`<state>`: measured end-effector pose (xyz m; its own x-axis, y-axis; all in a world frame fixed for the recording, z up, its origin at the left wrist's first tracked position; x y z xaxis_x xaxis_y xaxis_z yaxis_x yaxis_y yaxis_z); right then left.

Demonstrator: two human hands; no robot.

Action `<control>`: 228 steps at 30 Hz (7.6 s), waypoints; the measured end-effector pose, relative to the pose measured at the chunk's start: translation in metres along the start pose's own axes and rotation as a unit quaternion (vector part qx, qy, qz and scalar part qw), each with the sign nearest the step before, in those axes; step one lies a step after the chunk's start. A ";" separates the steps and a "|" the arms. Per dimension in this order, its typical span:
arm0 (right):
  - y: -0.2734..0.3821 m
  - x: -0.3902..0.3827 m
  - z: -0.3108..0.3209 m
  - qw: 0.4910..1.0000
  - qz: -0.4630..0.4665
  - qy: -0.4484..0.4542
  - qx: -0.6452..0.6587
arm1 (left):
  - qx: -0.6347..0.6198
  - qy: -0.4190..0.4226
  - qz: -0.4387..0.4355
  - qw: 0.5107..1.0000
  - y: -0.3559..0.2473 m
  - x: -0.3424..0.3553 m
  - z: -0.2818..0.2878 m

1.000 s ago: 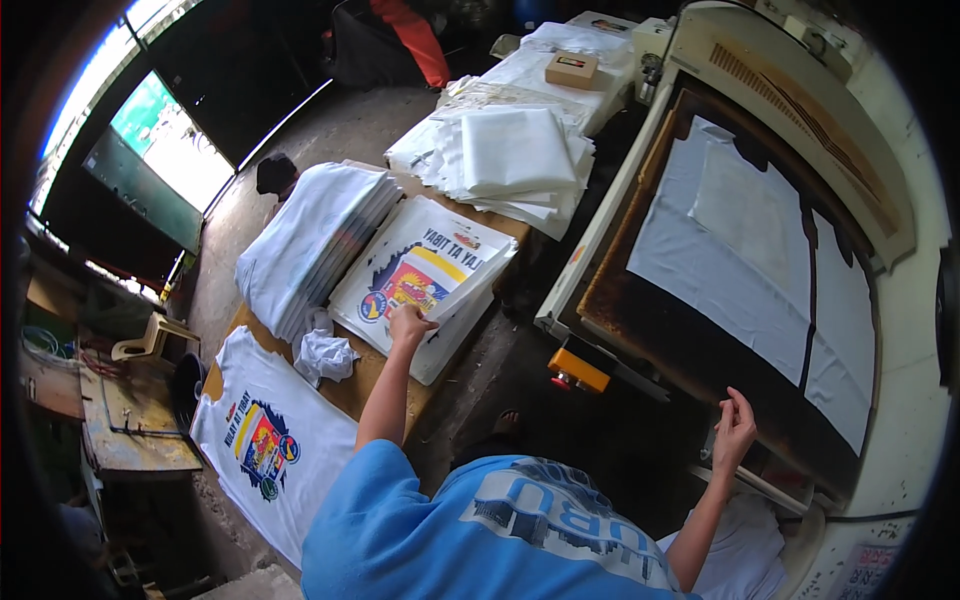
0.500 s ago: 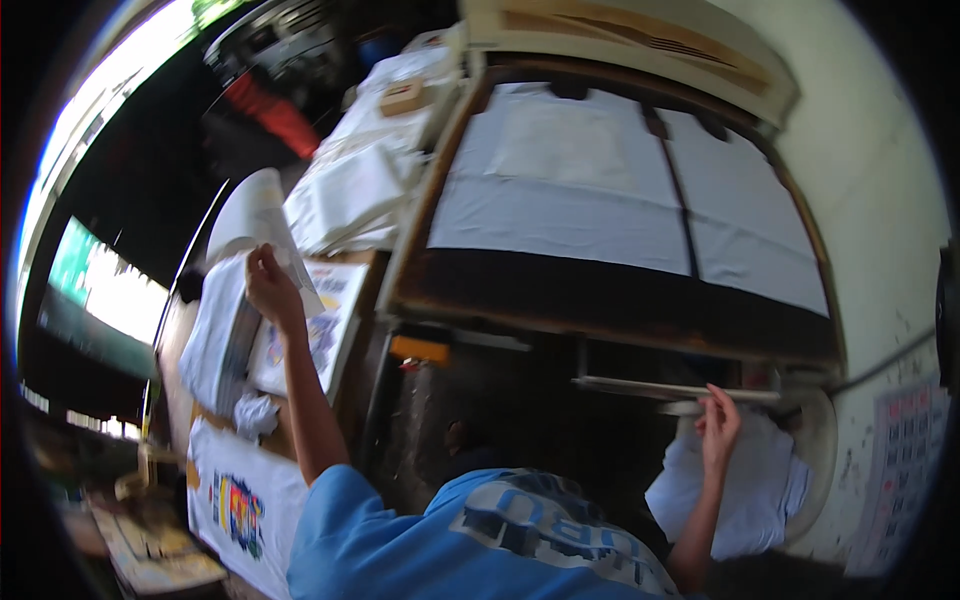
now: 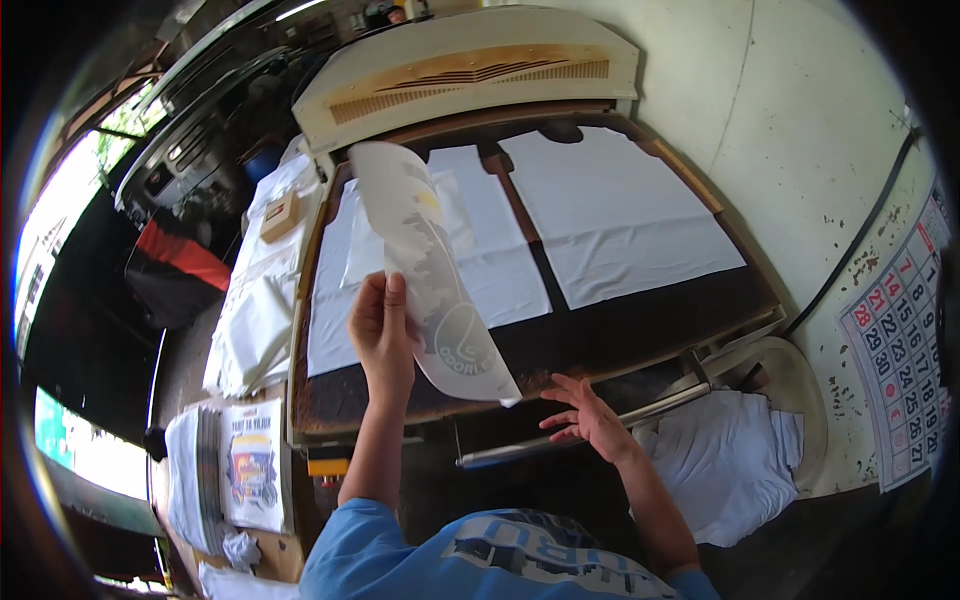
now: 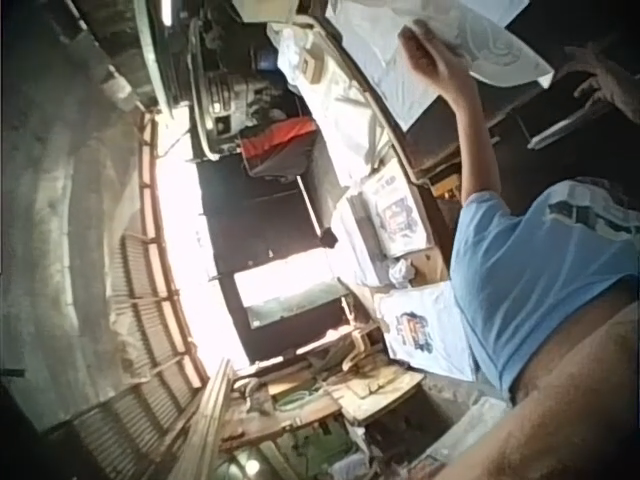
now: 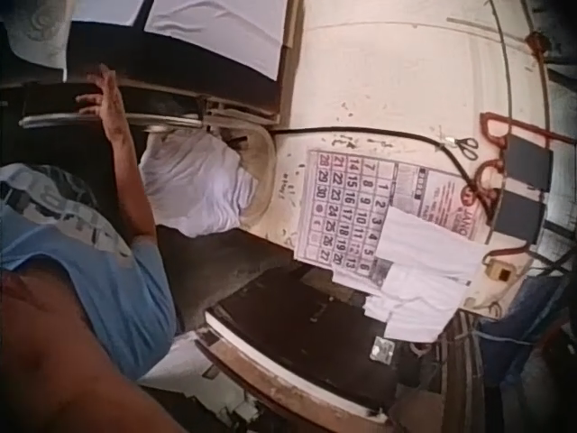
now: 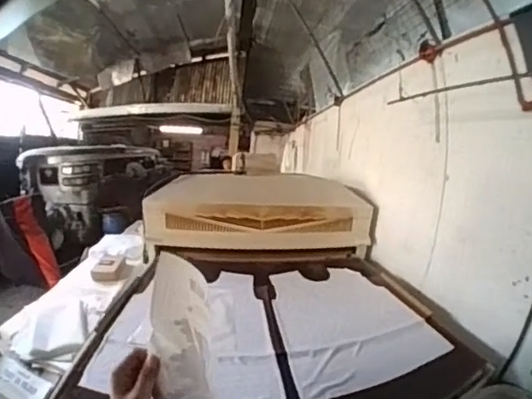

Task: Using a heat press machine to apply print transfers to white t-shirts.

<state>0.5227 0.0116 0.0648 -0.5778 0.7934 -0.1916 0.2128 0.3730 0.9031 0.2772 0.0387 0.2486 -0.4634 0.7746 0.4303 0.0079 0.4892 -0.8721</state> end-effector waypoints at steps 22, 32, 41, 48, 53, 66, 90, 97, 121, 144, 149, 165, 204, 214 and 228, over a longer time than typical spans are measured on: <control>0.234 0.128 0.263 0.953 0.270 -0.131 -0.033 | -0.011 0.051 0.118 0.992 0.124 0.069 -0.161; 0.171 0.139 0.456 0.968 -0.007 -0.201 -0.149 | 0.152 0.064 0.258 0.952 0.317 -0.007 -0.237; 0.195 0.125 0.455 0.924 -0.155 -0.182 -0.299 | 0.125 -0.020 0.287 0.949 0.352 0.017 -0.249; 0.213 0.129 0.474 0.937 -0.052 -0.201 -0.281 | 0.088 -0.028 0.314 0.945 0.346 0.016 -0.238; 0.251 0.203 0.501 0.894 0.046 -0.294 -0.335 | 0.108 0.000 0.258 0.960 0.361 0.064 -0.271; 0.243 0.254 0.545 0.836 0.101 -0.385 -0.378 | 0.288 0.028 0.219 0.932 0.405 0.121 -0.291; 0.244 0.261 0.534 0.756 0.183 -0.381 -0.501 | 0.420 0.084 0.129 0.895 0.410 0.132 -0.295; 0.245 0.241 0.525 0.675 0.134 -0.415 -0.595 | 0.564 0.077 0.047 0.821 0.386 0.118 -0.304; 0.236 0.221 0.513 0.592 0.121 -0.345 -0.718 | 0.656 0.177 0.027 0.734 0.383 0.077 -0.317; 0.186 0.084 0.372 0.699 0.249 -0.282 -0.609 | 0.508 0.151 -0.077 0.845 0.247 -0.045 -0.229; 0.132 0.017 0.270 0.757 0.255 -0.256 -0.544 | 0.493 0.046 -0.057 0.867 0.184 -0.127 -0.127; 0.018 -0.035 0.146 0.683 0.253 -0.252 -0.638 | 0.486 0.010 -0.039 0.873 0.151 -0.195 -0.015; 0.081 0.216 0.195 0.665 0.322 -0.237 -0.631 | 0.398 -0.057 -0.039 0.915 0.274 0.011 -0.002; 0.103 0.314 0.141 0.705 0.396 -0.158 -0.567 | 0.547 -0.223 0.016 0.807 0.287 0.006 0.150; 0.089 0.520 0.163 0.608 0.264 -0.241 -0.709 | 0.558 -0.264 0.274 0.738 0.358 0.023 0.215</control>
<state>0.3699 0.5358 -0.0169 -0.3525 0.7989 0.4874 -0.8228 -0.5127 0.2453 0.0788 0.1456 -0.1039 -0.9444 0.3252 0.0485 -0.2753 -0.7014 -0.6575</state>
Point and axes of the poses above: each hand's wrist, its own x-axis towards the middle knuckle, its own z-axis out of the back of the hand, y = z × x, the point moved 7 cm from there along x, towards the middle knuckle, and after that the axes turned 2 degrees about -x, right-handed, at the moved point
